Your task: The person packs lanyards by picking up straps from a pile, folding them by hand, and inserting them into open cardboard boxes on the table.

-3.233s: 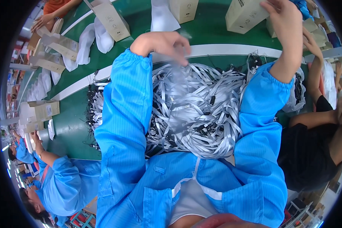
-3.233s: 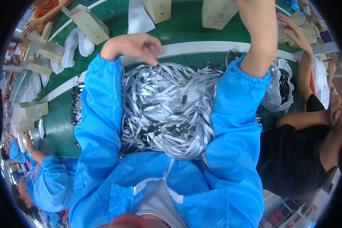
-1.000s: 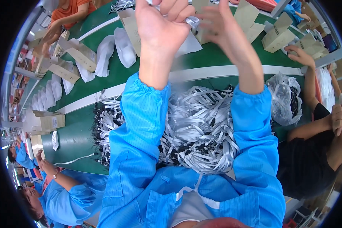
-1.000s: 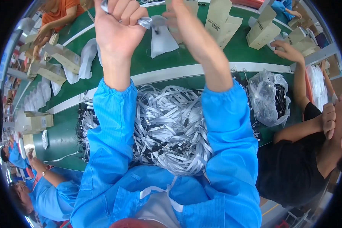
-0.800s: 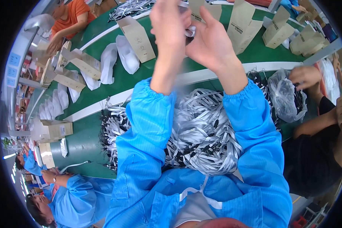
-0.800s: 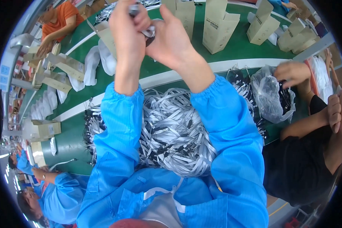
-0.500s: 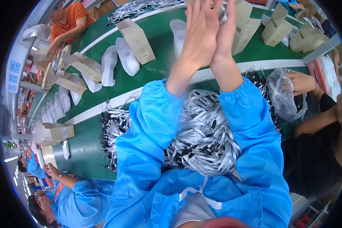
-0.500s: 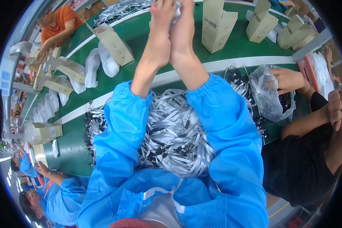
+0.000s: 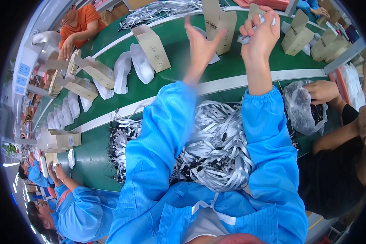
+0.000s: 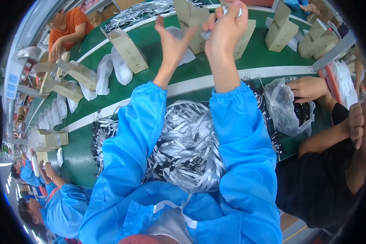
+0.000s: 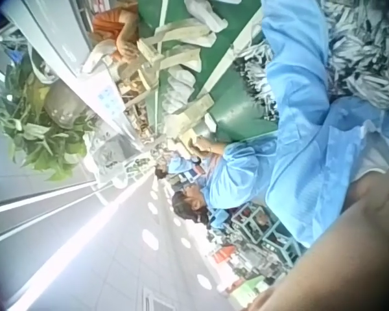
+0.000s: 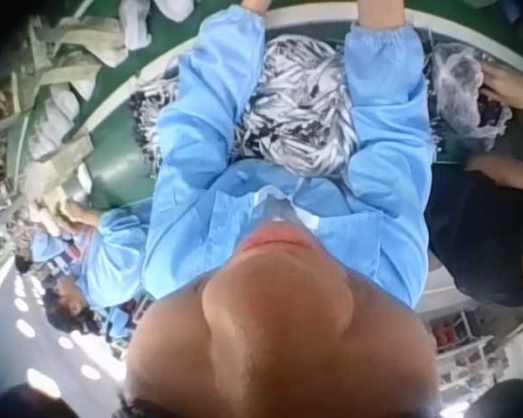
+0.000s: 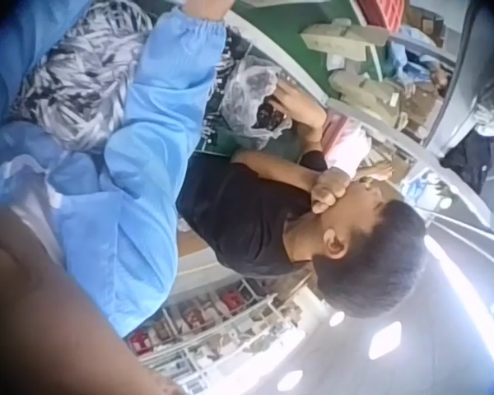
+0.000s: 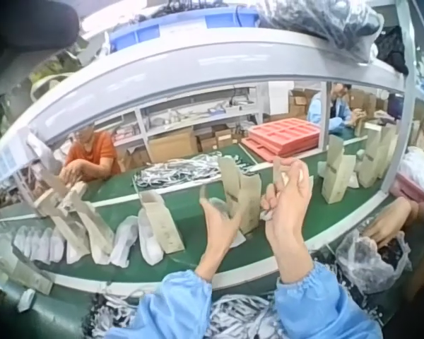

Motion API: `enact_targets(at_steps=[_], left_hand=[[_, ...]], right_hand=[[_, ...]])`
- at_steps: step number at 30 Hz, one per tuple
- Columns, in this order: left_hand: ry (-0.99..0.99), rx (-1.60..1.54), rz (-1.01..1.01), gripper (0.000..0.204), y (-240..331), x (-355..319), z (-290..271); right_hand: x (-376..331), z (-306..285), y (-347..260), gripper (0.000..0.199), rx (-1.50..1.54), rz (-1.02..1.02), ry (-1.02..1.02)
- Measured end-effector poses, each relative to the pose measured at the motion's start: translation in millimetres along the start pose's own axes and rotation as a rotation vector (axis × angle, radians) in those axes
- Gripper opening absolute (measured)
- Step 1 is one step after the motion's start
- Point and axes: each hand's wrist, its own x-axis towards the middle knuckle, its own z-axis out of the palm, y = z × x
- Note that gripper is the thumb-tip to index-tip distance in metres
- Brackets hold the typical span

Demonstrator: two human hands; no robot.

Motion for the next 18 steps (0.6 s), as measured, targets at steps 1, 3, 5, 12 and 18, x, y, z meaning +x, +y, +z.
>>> enact_targets(at_steps=[1, 3, 5, 12, 18], left_hand=[[0.005, -0.001, -0.002, 0.104, 0, 5, 2], [-0.142, -0.078, -0.145, 0.109, 3, 13, 8], [-0.214, -0.124, -0.219, 0.112, 0, 14, 14], [-0.173, -0.251, 0.168, 0.092, -9, -18, -12], [-0.124, -0.136, 0.38, 0.09, 17, -37, -42]], right_hand=[[2, -4, -2, 0.032, -0.002, 0.001, -0.005], [7, -14, -6, 0.034, 0.12, 0.068, -0.068], [13, -26, -12, 0.035, 0.173, 0.102, -0.1], [19, -18, -29, 0.036, -0.011, -0.391, -0.334], [-26, 34, -40, 0.019, -0.511, -0.161, -0.348]])
